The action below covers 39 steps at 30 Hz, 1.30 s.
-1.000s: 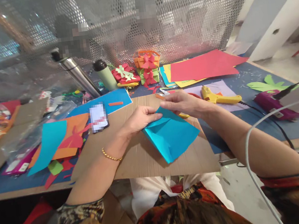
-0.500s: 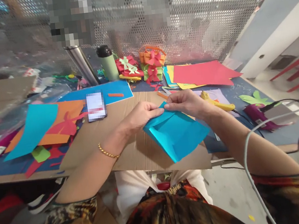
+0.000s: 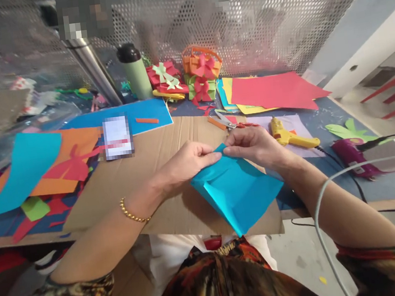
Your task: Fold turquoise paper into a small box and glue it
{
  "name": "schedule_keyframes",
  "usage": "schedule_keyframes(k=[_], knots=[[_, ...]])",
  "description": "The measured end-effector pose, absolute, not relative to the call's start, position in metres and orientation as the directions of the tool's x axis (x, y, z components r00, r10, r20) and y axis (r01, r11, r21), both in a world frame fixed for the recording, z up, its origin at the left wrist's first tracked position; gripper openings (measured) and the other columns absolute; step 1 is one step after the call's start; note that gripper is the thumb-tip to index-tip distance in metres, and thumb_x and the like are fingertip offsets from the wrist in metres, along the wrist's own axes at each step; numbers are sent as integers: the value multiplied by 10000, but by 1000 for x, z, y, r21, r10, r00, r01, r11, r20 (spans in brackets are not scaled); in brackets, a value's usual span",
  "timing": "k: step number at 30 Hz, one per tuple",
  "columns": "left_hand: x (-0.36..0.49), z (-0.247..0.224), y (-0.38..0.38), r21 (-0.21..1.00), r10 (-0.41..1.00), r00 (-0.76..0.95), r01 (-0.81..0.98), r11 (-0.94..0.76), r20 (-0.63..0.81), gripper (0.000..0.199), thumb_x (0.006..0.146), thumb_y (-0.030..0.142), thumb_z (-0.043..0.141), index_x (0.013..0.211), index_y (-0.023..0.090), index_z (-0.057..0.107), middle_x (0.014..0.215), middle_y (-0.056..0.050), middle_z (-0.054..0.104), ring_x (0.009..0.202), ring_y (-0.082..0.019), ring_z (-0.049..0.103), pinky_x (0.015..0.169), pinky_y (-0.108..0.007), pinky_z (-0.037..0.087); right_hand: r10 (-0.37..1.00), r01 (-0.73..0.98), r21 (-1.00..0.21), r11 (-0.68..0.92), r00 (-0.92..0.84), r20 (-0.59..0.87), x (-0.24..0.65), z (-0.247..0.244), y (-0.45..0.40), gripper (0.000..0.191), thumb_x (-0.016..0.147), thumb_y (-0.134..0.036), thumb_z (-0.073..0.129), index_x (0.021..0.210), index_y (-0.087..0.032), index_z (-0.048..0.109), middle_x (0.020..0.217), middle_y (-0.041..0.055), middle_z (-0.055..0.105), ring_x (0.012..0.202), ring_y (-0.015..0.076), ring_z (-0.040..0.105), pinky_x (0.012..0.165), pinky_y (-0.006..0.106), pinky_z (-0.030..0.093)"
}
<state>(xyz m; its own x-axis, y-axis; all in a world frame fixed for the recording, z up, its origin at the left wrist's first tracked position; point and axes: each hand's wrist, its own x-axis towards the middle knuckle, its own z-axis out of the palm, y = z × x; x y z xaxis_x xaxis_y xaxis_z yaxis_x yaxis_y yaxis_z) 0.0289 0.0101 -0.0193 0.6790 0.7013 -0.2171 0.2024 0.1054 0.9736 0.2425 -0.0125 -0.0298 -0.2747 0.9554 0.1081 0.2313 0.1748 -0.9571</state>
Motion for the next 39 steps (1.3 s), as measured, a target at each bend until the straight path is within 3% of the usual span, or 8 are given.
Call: schedule_keyframes(k=[7, 14, 24, 31, 39], knots=[[31, -18, 8, 962, 697, 678, 264, 65, -233, 407, 828, 349, 629, 540, 213, 375, 567, 45, 315, 514, -76, 285, 493, -275, 172, 937, 247, -956, 159, -341, 68, 247, -34, -18, 434, 801, -591, 831, 765, -199, 648, 672, -20, 589, 619, 110, 486, 526, 259, 359], [32, -22, 10, 959, 699, 657, 181, 217, -283, 362, 770, 320, 652, 535, 211, 399, 548, 42, 341, 493, -72, 309, 497, -265, 181, 959, 202, -968, 148, -270, 91, 242, -37, -21, 379, 811, -560, 837, 908, -212, 726, 673, -23, 586, 625, 125, 506, 540, 273, 374], [31, -22, 10, 951, 698, 649, 164, 263, -304, 350, 747, 299, 662, 548, 210, 387, 538, 64, 331, 473, -59, 296, 486, -264, 162, 917, 260, -908, 328, -318, 241, 247, -33, -22, 189, 919, -372, 764, 896, -189, 804, 848, 34, 755, 749, 148, 673, 678, 283, 532], [31, -22, 11, 949, 705, 637, 169, 265, -310, 320, 711, 284, 640, 542, 221, 376, 534, 63, 324, 473, -67, 287, 481, -273, 165, 834, 397, -755, 523, -423, 355, 251, -30, -23, 190, 984, -253, 646, 975, -194, 826, 876, 44, 811, 760, 158, 722, 693, 267, 562], [32, -24, 12, 954, 726, 624, 124, 273, -289, 331, 706, 288, 663, 552, 218, 379, 546, 50, 361, 502, -78, 317, 480, -261, 202, 808, 384, -732, 563, -444, 388, 251, -33, -20, 188, 993, -236, 637, 948, -191, 814, 866, 39, 812, 757, 149, 733, 692, 249, 557]])
